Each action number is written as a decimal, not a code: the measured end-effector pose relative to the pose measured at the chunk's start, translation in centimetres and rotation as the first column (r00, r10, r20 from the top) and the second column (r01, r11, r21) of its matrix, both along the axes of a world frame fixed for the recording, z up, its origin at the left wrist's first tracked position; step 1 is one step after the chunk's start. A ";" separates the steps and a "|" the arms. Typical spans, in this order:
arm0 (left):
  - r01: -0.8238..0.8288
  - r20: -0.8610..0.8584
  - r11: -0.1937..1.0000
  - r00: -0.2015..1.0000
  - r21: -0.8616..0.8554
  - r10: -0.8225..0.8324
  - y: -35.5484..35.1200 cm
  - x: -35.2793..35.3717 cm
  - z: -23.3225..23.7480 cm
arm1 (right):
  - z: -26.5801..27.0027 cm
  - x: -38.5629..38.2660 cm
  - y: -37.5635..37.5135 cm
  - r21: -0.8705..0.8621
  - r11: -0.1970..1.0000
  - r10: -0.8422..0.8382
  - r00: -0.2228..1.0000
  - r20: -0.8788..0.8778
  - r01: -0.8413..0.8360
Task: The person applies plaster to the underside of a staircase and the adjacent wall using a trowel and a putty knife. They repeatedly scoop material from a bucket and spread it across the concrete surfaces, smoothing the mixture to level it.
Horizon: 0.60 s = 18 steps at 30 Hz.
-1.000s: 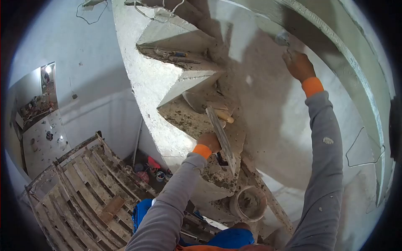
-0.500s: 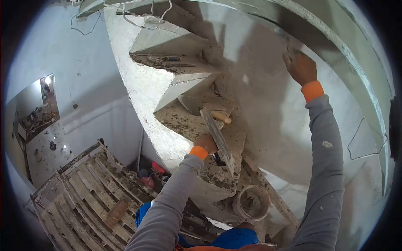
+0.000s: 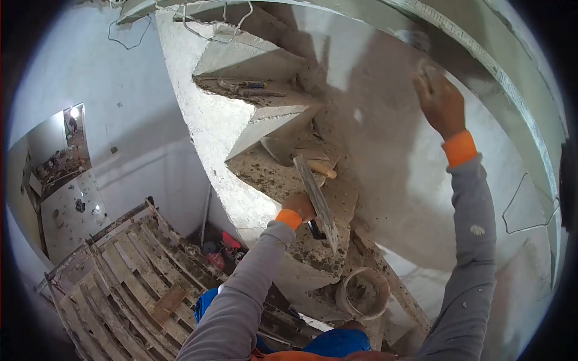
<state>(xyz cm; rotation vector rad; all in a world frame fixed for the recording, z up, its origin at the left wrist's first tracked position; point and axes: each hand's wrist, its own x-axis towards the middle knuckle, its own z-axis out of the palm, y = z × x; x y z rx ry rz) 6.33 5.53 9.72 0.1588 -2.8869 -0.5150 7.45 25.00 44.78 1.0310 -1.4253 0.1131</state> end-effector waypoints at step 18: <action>-0.012 -0.159 0.994 0.987 0.112 0.030 0.1 0.8 0.0 | 1.9 2.3 -4.0 0.090 0.996 -0.004 0.998 0.058 -0.001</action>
